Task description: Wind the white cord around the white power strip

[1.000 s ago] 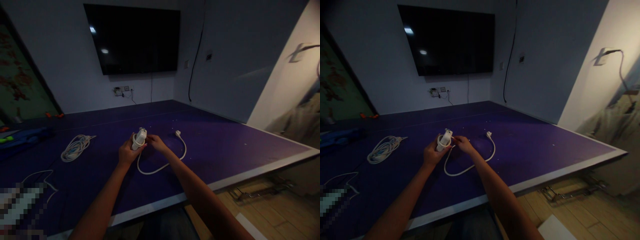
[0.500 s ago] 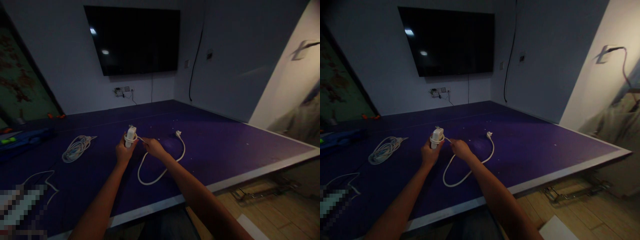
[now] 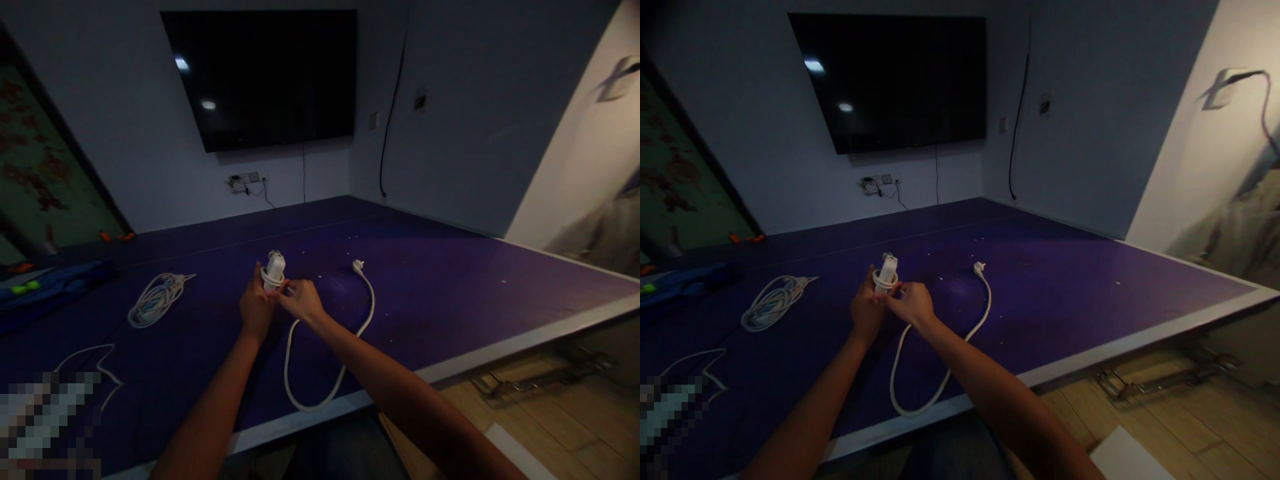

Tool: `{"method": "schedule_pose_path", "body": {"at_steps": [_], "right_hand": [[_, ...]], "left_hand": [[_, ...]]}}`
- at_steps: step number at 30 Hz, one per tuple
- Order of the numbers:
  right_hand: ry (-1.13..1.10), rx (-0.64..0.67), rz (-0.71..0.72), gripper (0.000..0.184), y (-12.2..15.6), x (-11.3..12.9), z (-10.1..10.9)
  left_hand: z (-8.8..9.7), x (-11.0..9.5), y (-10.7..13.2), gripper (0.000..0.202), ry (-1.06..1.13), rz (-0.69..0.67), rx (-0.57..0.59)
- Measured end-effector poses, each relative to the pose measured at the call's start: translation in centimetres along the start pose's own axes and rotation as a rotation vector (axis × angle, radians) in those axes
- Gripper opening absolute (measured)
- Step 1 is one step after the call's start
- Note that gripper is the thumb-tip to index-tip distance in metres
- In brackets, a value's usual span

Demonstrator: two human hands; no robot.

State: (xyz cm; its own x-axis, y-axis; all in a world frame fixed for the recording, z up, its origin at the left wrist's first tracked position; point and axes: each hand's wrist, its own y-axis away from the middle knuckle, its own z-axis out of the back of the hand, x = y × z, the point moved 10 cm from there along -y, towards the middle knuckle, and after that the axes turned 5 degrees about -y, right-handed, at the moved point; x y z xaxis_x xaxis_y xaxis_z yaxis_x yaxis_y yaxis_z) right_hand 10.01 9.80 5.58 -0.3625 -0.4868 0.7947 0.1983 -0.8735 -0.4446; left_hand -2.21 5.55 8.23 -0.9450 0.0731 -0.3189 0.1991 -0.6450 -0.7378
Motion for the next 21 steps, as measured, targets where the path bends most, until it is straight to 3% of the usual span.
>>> {"method": "schedule_pose_path", "body": {"at_steps": [3, 7, 10, 12, 14, 17, 19, 21], "right_hand": [[-0.064, -0.110, -0.102, 0.051, 0.1, -1.2, 0.9], [-0.201, -0.108, -0.111, 0.053, -0.3, -1.8, 0.6], [-0.345, -0.088, -0.078, 0.056, -1.0, -1.9, 0.6], [-0.430, -0.089, -0.079, 0.057, -1.5, -2.3, 1.1], [-0.488, -0.079, -0.106, 0.057, -2.0, -2.9, 1.5], [-0.570, -0.030, -0.152, 0.055, -2.3, -3.6, 1.4], [-0.640, 0.021, -0.175, 0.053, -2.2, -3.8, 0.9], [-0.699, 0.091, -0.190, 0.051, -2.1, -3.7, 0.0]], "left_hand": [[-0.3, -0.9, 0.2, 0.071, -0.075, -0.022, 0.028], [-0.5, -1.2, 0.1, 0.071, -0.101, -0.035, 0.070], [-0.6, -0.9, 0.0, 0.078, -0.001, -0.017, 0.089], [-1.0, -0.7, -0.1, 0.081, 0.179, -0.001, 0.116], [-1.9, 0.1, -0.2, 0.077, 0.452, 0.072, 0.156], [-4.3, 2.1, 0.0, 0.069, 0.845, 0.316, 0.239], [-5.8, 3.3, 0.4, 0.072, 0.967, 0.474, 0.277], [-6.5, 4.0, 0.6, 0.074, 0.973, 0.538, 0.282]]}}
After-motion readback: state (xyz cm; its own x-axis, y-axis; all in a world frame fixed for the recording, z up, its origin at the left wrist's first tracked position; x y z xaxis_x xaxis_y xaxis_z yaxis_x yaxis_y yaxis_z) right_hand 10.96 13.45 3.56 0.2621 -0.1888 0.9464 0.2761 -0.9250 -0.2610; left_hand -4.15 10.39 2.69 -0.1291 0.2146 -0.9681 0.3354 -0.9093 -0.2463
